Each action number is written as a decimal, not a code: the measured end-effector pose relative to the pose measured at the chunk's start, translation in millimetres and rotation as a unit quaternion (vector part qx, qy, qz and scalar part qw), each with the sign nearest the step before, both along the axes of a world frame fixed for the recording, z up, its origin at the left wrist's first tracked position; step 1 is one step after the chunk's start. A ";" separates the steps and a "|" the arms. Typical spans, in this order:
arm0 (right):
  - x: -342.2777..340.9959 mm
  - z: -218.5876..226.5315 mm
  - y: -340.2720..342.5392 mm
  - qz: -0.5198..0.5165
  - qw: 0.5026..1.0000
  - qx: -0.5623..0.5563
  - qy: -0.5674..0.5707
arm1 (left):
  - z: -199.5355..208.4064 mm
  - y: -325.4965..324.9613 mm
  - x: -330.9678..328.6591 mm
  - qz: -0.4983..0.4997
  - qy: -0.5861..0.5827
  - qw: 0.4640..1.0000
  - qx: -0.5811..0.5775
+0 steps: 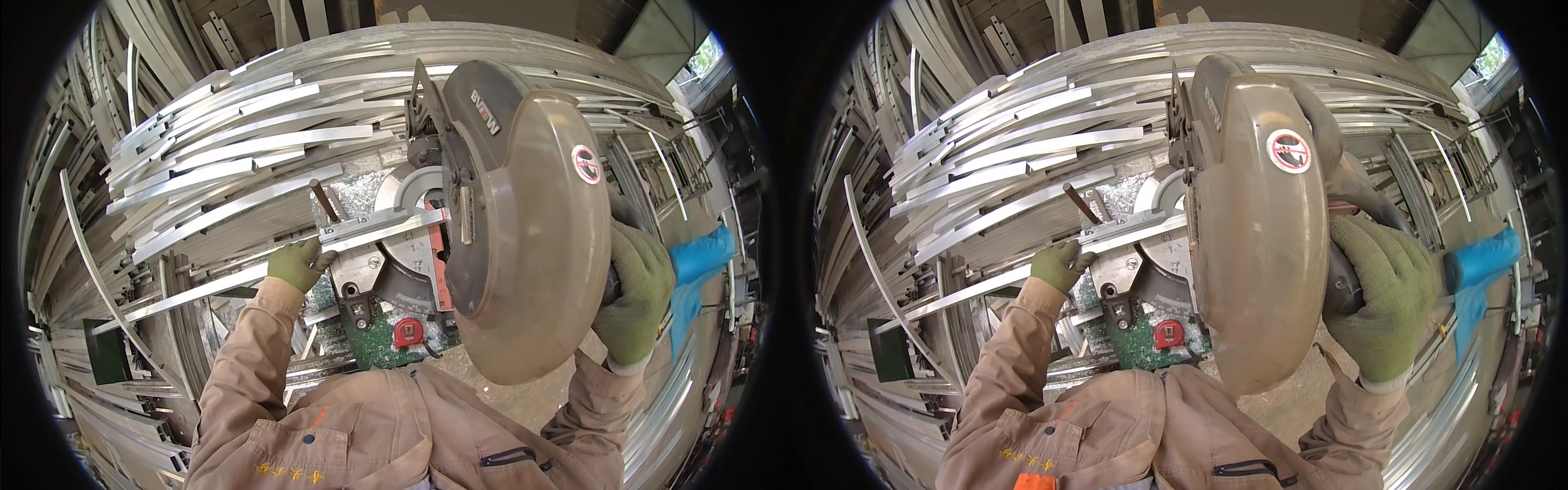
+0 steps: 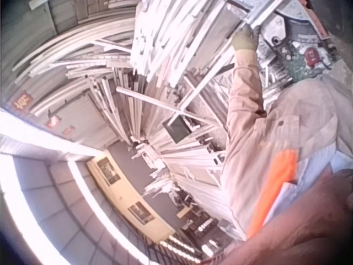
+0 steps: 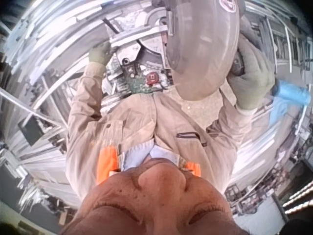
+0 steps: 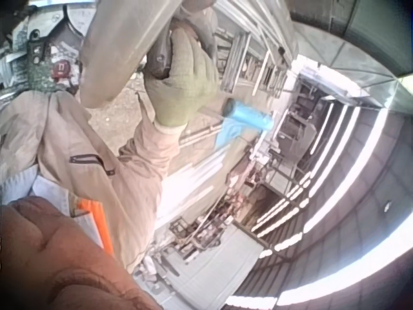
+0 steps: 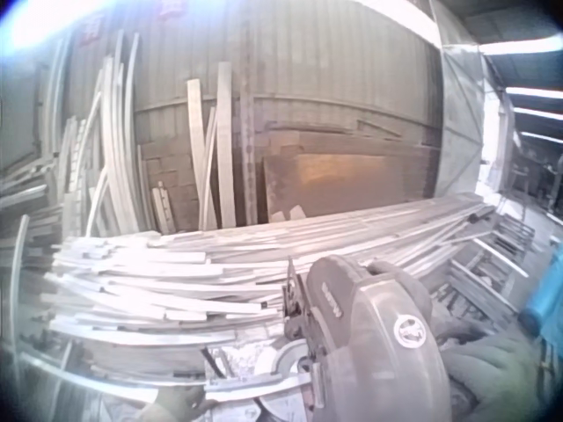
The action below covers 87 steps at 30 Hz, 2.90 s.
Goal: The person repeatedly picks up long aluminum profiles, positions them on a chop saw, and cuts them into shorter pieces. The cut pieces are set aside on the floor while the process continues with additional profiles.
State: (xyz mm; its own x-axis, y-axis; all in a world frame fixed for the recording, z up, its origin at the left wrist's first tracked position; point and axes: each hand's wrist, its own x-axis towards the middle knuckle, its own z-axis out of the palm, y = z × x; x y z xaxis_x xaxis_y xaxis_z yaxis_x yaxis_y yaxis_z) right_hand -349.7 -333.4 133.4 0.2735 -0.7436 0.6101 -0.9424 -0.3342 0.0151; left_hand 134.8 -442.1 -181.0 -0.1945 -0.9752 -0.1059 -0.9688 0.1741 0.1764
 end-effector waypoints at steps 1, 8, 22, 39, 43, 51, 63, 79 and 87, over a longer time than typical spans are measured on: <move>-0.1 -0.6 -0.7 0.005 1.000 -0.002 -0.002 | -1.8 0.4 1.2 -0.003 0.003 1.000 -0.009; 2.1 -2.6 1.6 0.004 1.000 -0.005 -0.003 | -3.4 2.1 -0.8 -0.005 0.040 0.998 -0.058; 1.6 -8.7 4.7 0.011 1.000 -0.020 -0.005 | -27.3 -3.1 5.5 -0.030 0.006 0.996 -0.088; -2.6 -29.7 -39.2 0.028 0.961 -0.254 -0.108 | -21.9 -7.2 4.7 -0.021 -0.004 0.999 -0.049; -4.2 -39.6 -44.1 -0.021 0.952 -0.282 -0.114 | -5.5 -8.5 -1.6 0.001 0.010 1.000 0.001; 73.1 -250.9 90.1 0.046 0.908 0.275 -0.312 | -14.6 -7.6 2.9 -0.007 0.016 0.999 -0.032; 162.9 -321.0 55.4 0.237 0.809 0.498 -0.203 | -11.5 -5.8 2.1 -0.020 0.027 0.998 -0.044; 138.8 -333.9 40.9 0.238 0.826 0.484 -0.164 | -4.0 -5.7 -1.3 0.000 0.009 1.000 -0.010; 126.6 -319.2 46.0 0.260 0.807 0.507 -0.155 | -9.6 -5.3 3.4 -0.012 0.010 1.000 -0.013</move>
